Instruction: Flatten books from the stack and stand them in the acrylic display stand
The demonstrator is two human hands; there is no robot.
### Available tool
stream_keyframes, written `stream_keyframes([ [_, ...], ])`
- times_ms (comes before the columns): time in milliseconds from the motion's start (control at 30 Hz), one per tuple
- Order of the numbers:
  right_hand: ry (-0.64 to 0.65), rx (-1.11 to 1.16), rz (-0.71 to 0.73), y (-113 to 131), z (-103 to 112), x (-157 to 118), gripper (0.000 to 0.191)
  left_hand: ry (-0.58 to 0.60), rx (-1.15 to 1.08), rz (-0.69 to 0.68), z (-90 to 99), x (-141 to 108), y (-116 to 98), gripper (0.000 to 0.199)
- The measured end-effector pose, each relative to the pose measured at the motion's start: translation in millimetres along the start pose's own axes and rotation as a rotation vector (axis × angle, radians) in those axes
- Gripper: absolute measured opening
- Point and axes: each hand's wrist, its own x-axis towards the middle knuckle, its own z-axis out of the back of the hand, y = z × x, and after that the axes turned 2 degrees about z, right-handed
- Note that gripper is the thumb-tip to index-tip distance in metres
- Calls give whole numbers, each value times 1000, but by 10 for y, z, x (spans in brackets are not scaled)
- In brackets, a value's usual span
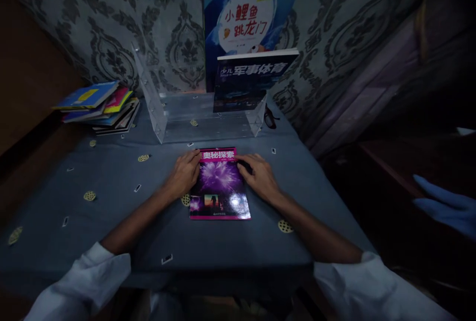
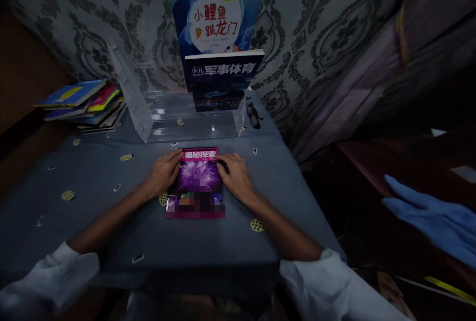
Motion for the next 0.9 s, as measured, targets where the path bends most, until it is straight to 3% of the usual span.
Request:
stream_keyframes([
  [300, 27, 68, -19, 46, 93, -30, 32, 82, -102, -245, -185, 412, -166, 42],
  [533, 15, 95, -13, 28, 102, -31, 34, 186, -96, -334, -242, 693, -312, 48],
  [900, 45, 29, 36, -25, 85, -44, 33, 174, -53, -373, -278, 747, -324, 45],
])
